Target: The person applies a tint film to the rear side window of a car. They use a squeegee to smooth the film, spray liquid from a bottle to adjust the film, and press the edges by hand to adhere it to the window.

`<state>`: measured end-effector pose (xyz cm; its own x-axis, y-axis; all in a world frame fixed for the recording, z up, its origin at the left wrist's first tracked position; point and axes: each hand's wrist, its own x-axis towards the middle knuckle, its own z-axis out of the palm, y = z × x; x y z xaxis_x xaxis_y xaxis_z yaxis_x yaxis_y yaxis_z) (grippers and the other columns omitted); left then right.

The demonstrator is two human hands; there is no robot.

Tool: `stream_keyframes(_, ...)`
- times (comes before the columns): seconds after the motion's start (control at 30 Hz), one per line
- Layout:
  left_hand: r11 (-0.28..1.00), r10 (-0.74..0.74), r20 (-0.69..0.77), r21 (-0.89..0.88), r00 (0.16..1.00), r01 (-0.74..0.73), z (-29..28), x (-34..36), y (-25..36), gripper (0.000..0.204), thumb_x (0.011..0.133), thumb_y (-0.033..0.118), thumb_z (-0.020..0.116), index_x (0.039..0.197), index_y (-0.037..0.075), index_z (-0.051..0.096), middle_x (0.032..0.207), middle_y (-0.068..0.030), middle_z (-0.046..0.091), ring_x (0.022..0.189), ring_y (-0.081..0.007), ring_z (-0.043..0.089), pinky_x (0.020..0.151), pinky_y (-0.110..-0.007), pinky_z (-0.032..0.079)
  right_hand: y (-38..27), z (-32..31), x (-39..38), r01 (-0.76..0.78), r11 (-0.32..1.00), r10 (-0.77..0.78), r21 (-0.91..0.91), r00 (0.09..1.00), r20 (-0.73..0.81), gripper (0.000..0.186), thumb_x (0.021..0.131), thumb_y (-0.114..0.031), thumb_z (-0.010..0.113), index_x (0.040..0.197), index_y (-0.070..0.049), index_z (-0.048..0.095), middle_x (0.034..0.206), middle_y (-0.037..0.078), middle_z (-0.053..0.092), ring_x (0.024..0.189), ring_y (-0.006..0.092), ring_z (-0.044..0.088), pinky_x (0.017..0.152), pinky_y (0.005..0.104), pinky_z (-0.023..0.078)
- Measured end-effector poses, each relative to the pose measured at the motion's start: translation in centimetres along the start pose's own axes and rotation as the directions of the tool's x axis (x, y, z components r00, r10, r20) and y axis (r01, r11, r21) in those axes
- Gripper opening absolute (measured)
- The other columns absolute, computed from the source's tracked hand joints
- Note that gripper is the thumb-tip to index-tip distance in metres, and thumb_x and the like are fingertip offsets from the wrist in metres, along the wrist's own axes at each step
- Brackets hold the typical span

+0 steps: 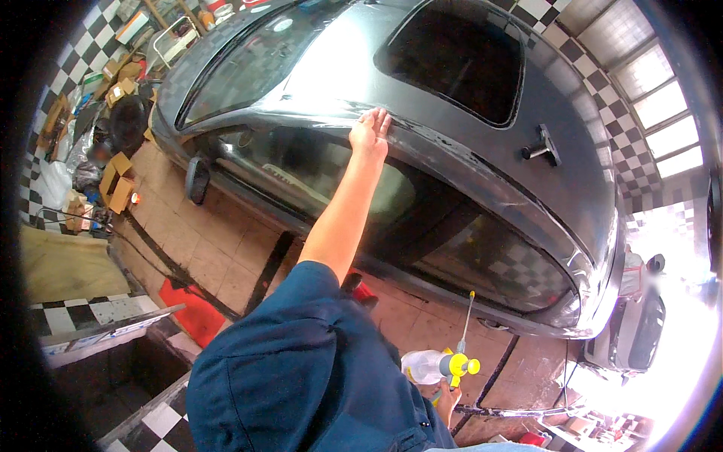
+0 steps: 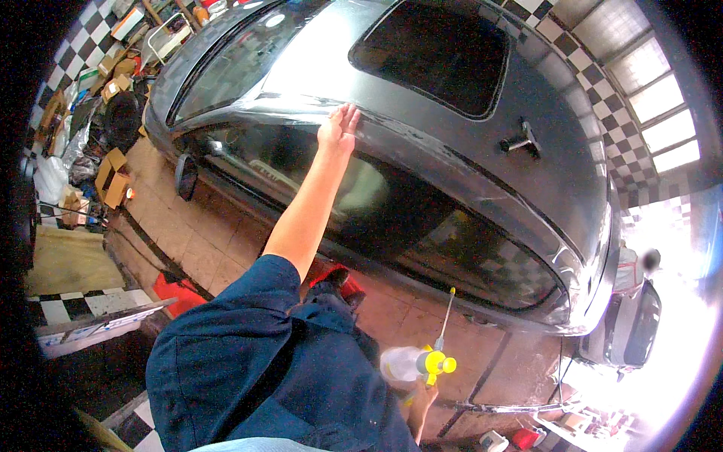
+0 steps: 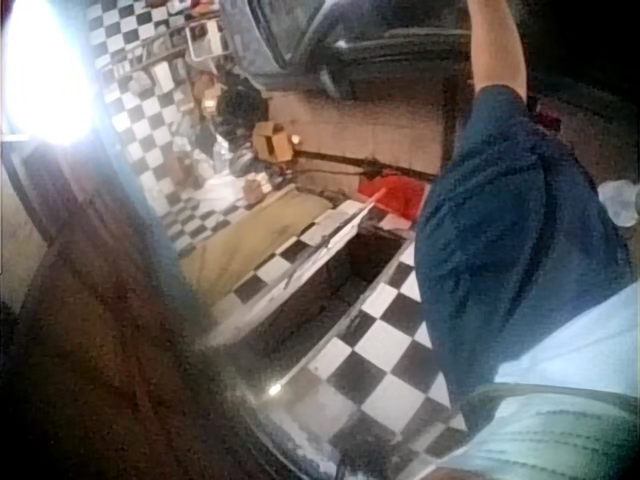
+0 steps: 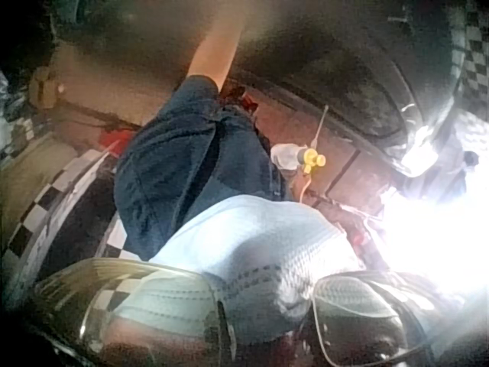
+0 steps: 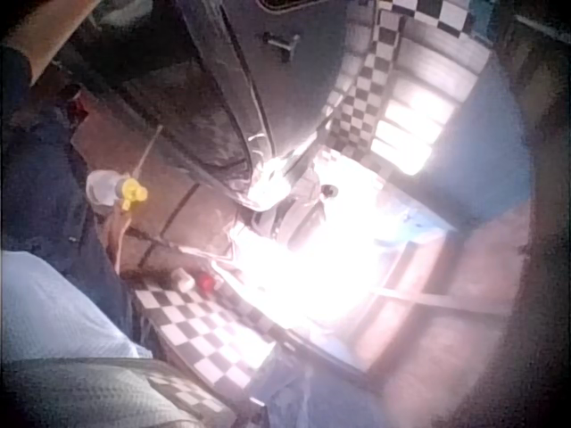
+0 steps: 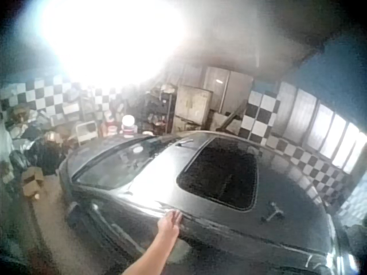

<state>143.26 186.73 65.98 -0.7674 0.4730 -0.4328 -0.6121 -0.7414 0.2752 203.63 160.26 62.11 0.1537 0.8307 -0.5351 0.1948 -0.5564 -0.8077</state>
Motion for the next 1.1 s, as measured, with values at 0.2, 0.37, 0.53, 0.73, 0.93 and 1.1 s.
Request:
stream_keyframes(0.2, 0.999, 0.011, 0.179, -0.052, 0.984, -0.002, -1.5, 0.5, 0.0, 0.008, 0.094, 0.005, 0.044, 0.099, 0.0, 0.047, 0.102, -0.0153, 0.059, 0.098, -0.0294, 0.06, 0.092, -0.043, 0.048, -0.2, 0.2, 0.0, -0.003, 0.998, 0.001, -0.058, 1.0, -0.03, 0.01, 0.082, -0.008, 0.062, 0.086, -0.003, 0.054, 0.062, 0.001, 0.052, 0.049, 0.0107, 0.05, 0.046, 0.0249, 0.044)
stream_keyframes(0.37, 0.998, -0.006, 0.278, -0.052, 0.96, 0.022, -1.9, 0.3, 0.0, 0.007, 0.093, 0.007, 0.048, 0.095, 0.001, 0.051, 0.101, -0.0142, 0.06, 0.098, -0.0292, 0.061, 0.091, -0.044, 0.048, -1.8, 1.4, -0.9, 0.032, 0.999, -0.031, -0.02, 0.999, 0.011, 0.011, 0.082, -0.008, 0.062, 0.088, -0.003, 0.055, 0.063, 0.001, 0.052, 0.051, 0.01, 0.05, 0.047, 0.0244, 0.044)
stream_keyframes(0.53, 0.998, -0.02, 0.309, -0.052, 0.951, 0.038, -2.3, 0.3, 0.3, 0.012, 0.091, 0.008, 0.05, 0.096, -0.002, 0.055, 0.106, -0.0163, 0.059, 0.104, -0.0321, 0.057, 0.098, -0.046, 0.043, -3.6, 2.8, -1.6, 0.031, 0.997, -0.029, -0.07, 0.999, 0.037, 0.012, 0.083, -0.007, 0.063, 0.091, -0.003, 0.055, 0.066, 0.001, 0.052, 0.053, 0.0096, 0.05, 0.049, 0.0239, 0.044)
stream_keyframes(0.73, 0.997, -0.068, 0.252, 0.056, 0.965, 0.055, -2.0, -0.4, 1.1, 0.011, 0.093, 0.007, 0.046, 0.092, -0.001, 0.054, 0.099, -0.0149, 0.06, 0.098, -0.0311, 0.059, 0.092, -0.048, 0.047, -4.5, 3.5, -1.0, 0.167, 0.977, -0.122, -0.133, 0.947, 0.298, 0.03, 0.091, -0.03, 0.053, 0.098, 0.0, 0.056, 0.068, 0.004, 0.056, 0.054, 0.0125, 0.052, 0.052, 0.0265, 0.046)
stream_keyframes(0.93, 0.982, -0.19, 0.195, 0.033, 0.962, 0.188, -1.2, 0.0, 2.3, 0.014, 0.094, 0.008, 0.044, 0.091, -0.003, 0.053, 0.101, -0.0178, 0.057, 0.102, -0.0341, 0.054, 0.096, -0.051, 0.042, -8.8, 9.6, -0.8, 0.288, 0.952, -0.192, -0.109, 0.831, 0.522, 0.043, 0.094, -0.041, 0.046, 0.103, 0.0, 0.056, 0.074, 0.005, 0.059, 0.062, 0.0111, 0.055, 0.056, 0.0242, 0.045)
stream_keyframes(1.1, 0.961, -0.271, 0.12, 0.084, 0.955, 0.262, -0.2, 0.0, 3.2, 0.016, 0.094, 0.01, 0.043, 0.092, -0.003, 0.052, 0.103, -0.0194, 0.056, 0.104, -0.0355, 0.052, 0.097, -0.051, 0.04, -10.9, 15.8, -0.6, 0.247, 0.967, -0.237, 0.062, 0.78, 0.58, 0.041, 0.094, -0.04, 0.047, 0.106, -0.002, 0.054, 0.078, 0.004, 0.058, 0.065, 0.0103, 0.054, 0.058, 0.0225, 0.044)
